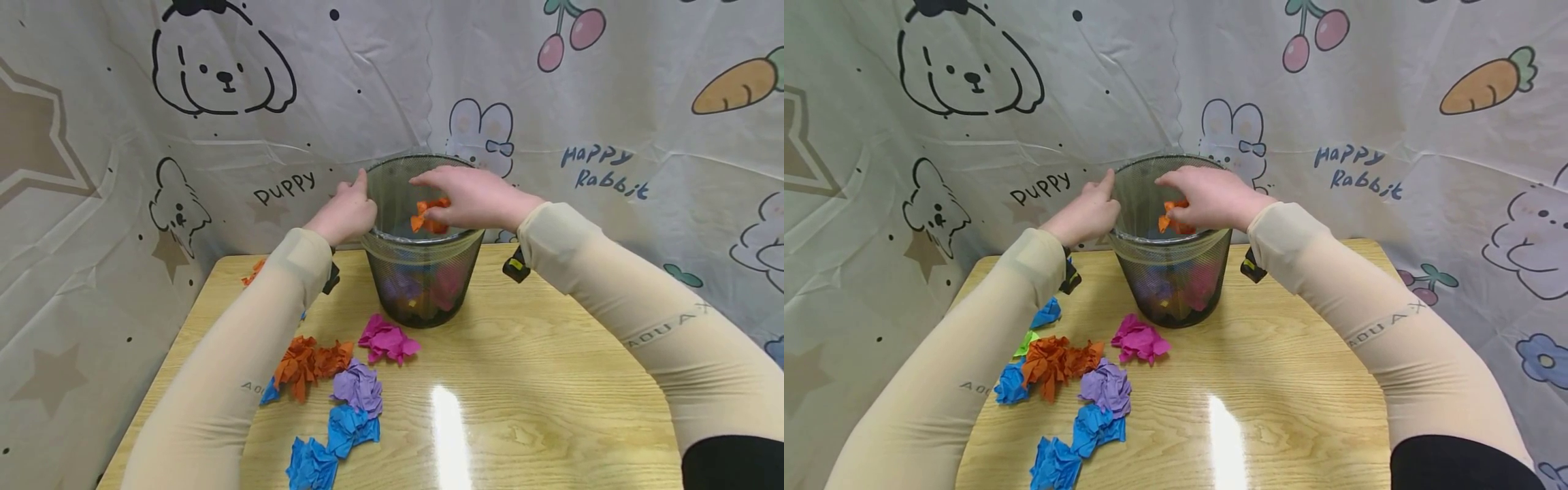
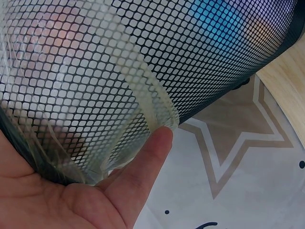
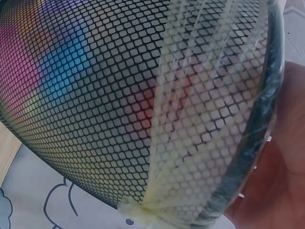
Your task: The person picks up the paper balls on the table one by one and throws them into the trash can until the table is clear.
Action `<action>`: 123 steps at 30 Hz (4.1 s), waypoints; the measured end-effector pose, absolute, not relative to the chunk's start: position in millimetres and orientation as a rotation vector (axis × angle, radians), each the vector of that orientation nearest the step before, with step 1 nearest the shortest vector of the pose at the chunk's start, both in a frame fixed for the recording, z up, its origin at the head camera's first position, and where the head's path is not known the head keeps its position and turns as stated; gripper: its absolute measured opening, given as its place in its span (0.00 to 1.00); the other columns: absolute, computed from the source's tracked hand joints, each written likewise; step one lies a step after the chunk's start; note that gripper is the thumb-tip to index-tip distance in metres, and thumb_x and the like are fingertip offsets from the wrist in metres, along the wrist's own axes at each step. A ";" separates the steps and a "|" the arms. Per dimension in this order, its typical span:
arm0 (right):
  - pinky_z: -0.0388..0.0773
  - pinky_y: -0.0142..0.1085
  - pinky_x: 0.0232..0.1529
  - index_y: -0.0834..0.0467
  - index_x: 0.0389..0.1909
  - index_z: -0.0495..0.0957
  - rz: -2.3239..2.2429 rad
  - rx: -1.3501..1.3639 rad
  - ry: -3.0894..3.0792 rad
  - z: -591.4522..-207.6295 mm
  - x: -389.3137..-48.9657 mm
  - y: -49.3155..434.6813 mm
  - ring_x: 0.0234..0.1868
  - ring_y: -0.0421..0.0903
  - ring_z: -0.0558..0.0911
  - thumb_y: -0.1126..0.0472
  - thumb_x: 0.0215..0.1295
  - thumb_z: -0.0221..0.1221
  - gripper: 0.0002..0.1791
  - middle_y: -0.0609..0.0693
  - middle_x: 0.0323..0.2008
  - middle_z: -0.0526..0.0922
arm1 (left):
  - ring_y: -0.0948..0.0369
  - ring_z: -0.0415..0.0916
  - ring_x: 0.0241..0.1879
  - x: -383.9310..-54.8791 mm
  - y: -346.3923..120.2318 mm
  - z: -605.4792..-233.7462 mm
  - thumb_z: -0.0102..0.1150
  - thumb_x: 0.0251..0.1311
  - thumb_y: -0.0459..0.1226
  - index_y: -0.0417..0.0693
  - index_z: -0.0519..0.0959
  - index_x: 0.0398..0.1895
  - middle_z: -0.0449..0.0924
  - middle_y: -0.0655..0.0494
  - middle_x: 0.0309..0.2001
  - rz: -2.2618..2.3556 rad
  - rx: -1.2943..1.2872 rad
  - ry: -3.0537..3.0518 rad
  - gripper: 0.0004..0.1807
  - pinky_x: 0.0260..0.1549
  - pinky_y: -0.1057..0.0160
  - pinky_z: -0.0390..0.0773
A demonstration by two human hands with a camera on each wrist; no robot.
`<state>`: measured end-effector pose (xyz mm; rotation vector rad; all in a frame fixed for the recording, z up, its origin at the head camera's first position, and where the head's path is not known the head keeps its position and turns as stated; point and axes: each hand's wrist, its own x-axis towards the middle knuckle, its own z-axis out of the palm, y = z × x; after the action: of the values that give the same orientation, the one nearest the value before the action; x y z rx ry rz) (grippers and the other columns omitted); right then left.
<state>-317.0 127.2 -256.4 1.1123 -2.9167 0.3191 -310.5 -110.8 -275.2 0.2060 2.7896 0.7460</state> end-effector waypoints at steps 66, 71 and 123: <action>0.40 0.52 0.78 0.57 0.82 0.30 0.595 0.425 -3.295 -262.7 -329.6 192.0 0.81 0.59 0.42 0.63 0.73 0.31 0.39 0.56 0.82 0.34 | 0.43 0.38 0.79 -297.7 -75.1 -273.6 0.23 0.71 0.71 0.56 0.23 0.82 0.27 0.40 0.82 0.924 0.092 2.744 0.49 0.75 0.42 0.47; 0.43 0.53 0.77 0.57 0.82 0.28 0.638 0.389 -3.299 -264.0 -330.3 189.3 0.80 0.59 0.43 0.67 0.72 0.32 0.40 0.56 0.82 0.34 | 0.44 0.31 0.80 -297.8 -80.4 -271.8 0.24 0.70 0.72 0.60 0.25 0.82 0.24 0.43 0.82 0.989 0.091 2.690 0.49 0.75 0.41 0.42; 0.70 0.51 0.62 0.58 0.82 0.28 0.617 0.324 -3.261 -271.5 -331.8 186.4 0.66 0.59 0.70 0.67 0.74 0.35 0.40 0.62 0.80 0.47 | 0.36 0.66 0.68 -214.5 -110.9 -443.3 0.67 0.67 0.45 0.52 0.73 0.73 0.65 0.32 0.71 0.297 1.003 2.617 0.32 0.63 0.39 0.70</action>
<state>-331.8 186.4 -271.5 0.3237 -3.2614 0.6170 -214.5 -110.9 -443.3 1.0032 2.6169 0.2967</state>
